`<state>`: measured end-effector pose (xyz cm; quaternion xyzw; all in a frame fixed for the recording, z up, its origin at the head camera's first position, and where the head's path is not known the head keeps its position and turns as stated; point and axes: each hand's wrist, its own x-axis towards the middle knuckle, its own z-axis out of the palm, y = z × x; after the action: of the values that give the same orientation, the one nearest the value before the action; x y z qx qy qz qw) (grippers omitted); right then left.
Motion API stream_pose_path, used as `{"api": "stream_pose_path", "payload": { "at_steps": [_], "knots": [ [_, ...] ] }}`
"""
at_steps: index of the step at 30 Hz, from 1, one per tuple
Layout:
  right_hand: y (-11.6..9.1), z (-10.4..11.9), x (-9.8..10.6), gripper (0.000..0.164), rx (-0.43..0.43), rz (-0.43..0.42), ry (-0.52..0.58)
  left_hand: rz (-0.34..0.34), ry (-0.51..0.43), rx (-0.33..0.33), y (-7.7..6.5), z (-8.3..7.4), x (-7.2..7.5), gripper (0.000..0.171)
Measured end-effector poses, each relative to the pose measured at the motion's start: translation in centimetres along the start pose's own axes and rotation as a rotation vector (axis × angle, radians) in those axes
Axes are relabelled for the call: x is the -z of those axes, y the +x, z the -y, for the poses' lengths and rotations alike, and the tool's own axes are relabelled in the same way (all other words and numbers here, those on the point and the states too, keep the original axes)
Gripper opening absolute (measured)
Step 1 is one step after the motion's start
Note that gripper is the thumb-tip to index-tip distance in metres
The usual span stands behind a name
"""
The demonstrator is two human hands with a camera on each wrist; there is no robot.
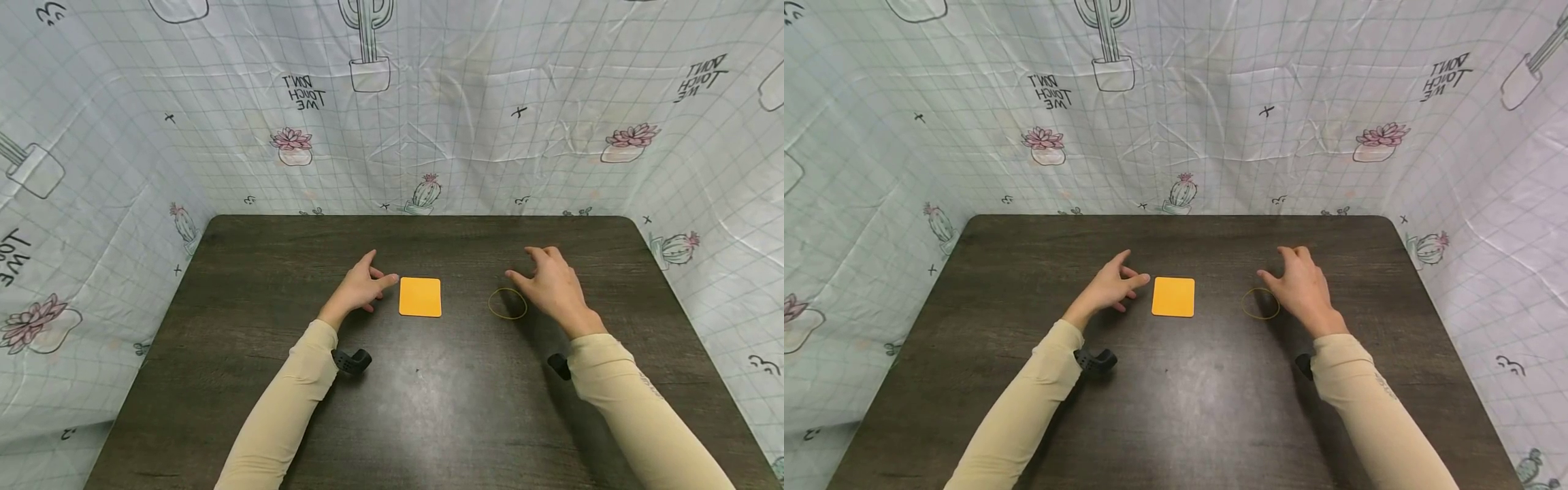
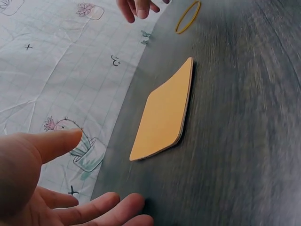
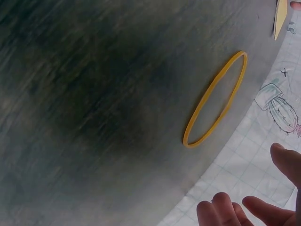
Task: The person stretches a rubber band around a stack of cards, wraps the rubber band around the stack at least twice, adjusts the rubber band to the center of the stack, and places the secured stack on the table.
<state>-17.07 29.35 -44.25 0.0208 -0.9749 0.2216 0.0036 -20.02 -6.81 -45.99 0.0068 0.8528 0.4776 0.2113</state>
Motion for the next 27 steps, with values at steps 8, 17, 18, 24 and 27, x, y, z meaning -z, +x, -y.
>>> {"api": "stream_pose_path", "payload": {
  "at_steps": [8, 17, 18, 24, 27],
  "knots": [
    [0.1, 0.3, -0.5, 0.067, 0.004, 0.015, -0.006, -0.009, 0.033, 0.006, 0.1, -0.1, -1.3, 0.092],
    [0.3, 0.3, -1.1, 0.072, -0.036, 0.096, -0.04, -0.054, 0.207, 0.008, 0.2, -0.6, -3.1, 0.097],
    [0.3, 0.3, -1.2, 0.072, -0.038, 0.106, -0.042, -0.063, 0.244, 0.01, 0.2, -0.7, -3.4, 0.098],
    [0.4, 0.1, -1.7, 0.073, -0.034, 0.139, -0.056, -0.087, 0.366, -0.001, 0.2, -1.0, -4.5, 0.101],
    [0.4, 0.1, -1.9, 0.072, -0.034, 0.144, -0.061, -0.091, 0.393, -0.018, 0.3, -1.0, -5.0, 0.101]
  ]
}}
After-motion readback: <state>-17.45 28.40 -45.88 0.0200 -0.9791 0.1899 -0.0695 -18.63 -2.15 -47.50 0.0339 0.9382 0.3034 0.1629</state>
